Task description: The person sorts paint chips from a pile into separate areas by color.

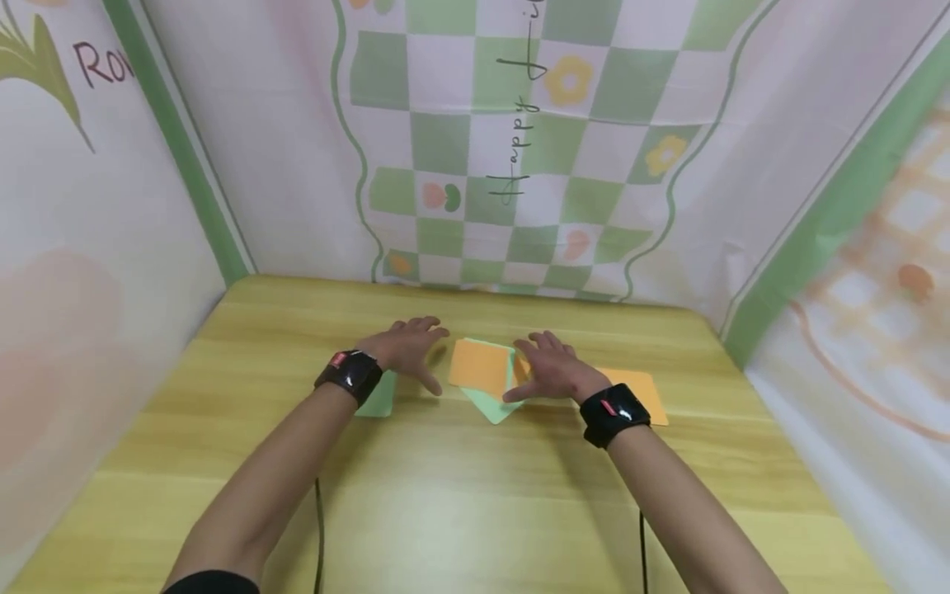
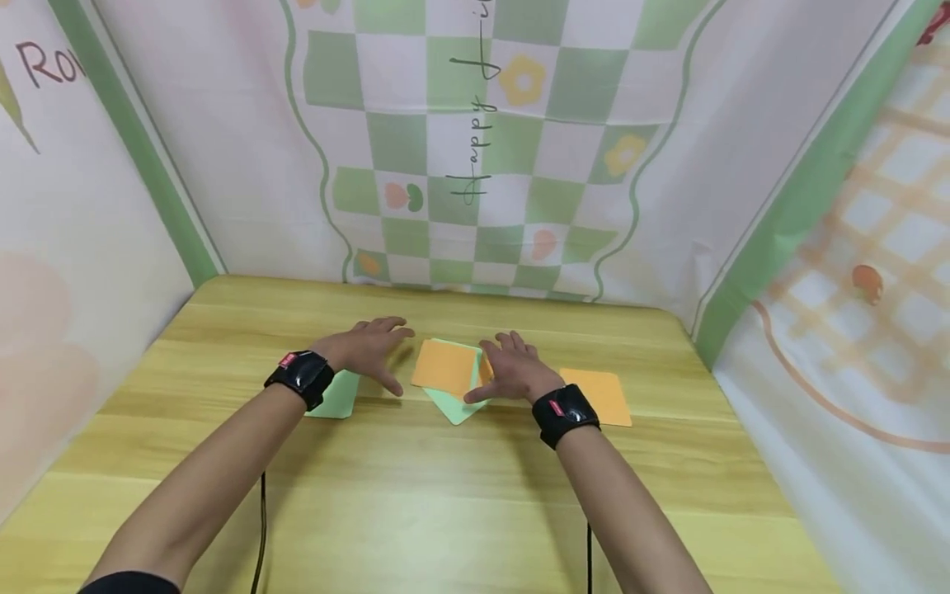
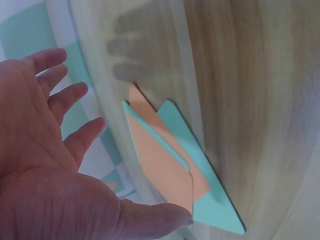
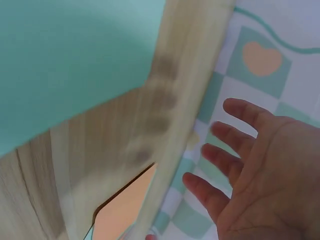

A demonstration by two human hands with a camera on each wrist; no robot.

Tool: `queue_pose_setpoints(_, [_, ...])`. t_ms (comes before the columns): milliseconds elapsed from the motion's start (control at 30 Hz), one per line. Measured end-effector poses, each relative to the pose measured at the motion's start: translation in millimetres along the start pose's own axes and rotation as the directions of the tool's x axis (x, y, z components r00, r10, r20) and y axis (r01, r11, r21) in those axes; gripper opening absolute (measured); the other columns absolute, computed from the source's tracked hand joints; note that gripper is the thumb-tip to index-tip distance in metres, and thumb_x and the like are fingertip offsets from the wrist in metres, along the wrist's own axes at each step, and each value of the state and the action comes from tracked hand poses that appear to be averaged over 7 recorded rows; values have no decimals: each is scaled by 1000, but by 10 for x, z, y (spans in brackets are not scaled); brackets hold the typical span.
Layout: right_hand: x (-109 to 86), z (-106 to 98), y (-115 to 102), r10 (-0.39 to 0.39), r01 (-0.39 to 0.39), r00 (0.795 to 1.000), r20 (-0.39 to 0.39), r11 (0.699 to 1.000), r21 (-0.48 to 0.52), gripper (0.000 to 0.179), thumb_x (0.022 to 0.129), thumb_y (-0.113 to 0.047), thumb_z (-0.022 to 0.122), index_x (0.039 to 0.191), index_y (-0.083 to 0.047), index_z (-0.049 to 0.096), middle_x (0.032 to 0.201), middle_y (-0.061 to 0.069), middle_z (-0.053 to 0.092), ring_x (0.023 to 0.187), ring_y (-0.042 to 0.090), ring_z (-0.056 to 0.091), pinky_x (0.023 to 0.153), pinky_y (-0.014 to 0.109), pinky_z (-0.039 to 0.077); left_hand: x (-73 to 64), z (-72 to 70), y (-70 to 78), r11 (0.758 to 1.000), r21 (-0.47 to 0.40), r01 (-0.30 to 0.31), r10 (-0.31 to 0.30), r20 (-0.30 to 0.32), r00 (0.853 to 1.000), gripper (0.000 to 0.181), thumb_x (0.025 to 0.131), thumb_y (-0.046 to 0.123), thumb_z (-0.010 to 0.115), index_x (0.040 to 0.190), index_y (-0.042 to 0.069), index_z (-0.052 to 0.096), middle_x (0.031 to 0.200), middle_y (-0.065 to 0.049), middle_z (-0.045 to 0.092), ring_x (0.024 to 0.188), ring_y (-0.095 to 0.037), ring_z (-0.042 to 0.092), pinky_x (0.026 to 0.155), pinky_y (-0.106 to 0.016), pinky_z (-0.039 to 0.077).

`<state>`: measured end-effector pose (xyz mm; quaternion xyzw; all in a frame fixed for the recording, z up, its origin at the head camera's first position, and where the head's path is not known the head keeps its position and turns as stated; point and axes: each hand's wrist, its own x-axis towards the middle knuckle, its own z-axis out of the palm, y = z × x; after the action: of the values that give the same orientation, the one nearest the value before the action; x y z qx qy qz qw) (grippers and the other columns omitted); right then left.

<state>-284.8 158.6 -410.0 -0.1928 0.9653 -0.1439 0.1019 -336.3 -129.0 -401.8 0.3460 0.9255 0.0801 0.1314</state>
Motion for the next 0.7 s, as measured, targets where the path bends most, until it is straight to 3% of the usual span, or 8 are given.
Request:
queue_pose_setpoints(167, [54, 43, 16, -9, 9, 1000, 11, 1000, 3, 101, 71, -60, 72, 146, -7, 29, 149, 27, 18, 137, 44, 8, 107, 62, 10, 144, 72, 47, 998, 66, -14, 14, 2, 1000, 108, 64, 66, 72, 147, 12, 29, 154, -16, 8, 140, -35, 6, 111, -53, 9])
queue_pose_setpoints(467, [120, 71, 66, 16, -16, 999, 41, 1000, 1, 103, 70, -60, 72, 147, -8, 27, 150, 25, 16, 138, 42, 4, 109, 59, 7, 266, 142, 44, 997, 69, -32, 33, -14, 999, 107, 63, 70, 71, 146, 12, 34, 153, -18, 13, 139, -36, 9, 110, -56, 8])
queue_pose_setpoints(700, [231, 95, 71, 10, -8, 998, 62, 1000, -26, 99, 73, -63, 68, 147, -11, 27, 151, 24, 14, 138, 42, 3, 109, 58, 7, 349, 167, -7, 995, 99, -7, 9, -17, 1000, 108, 61, 74, 67, 145, 15, 35, 154, -16, 12, 139, -36, 9, 110, -56, 2])
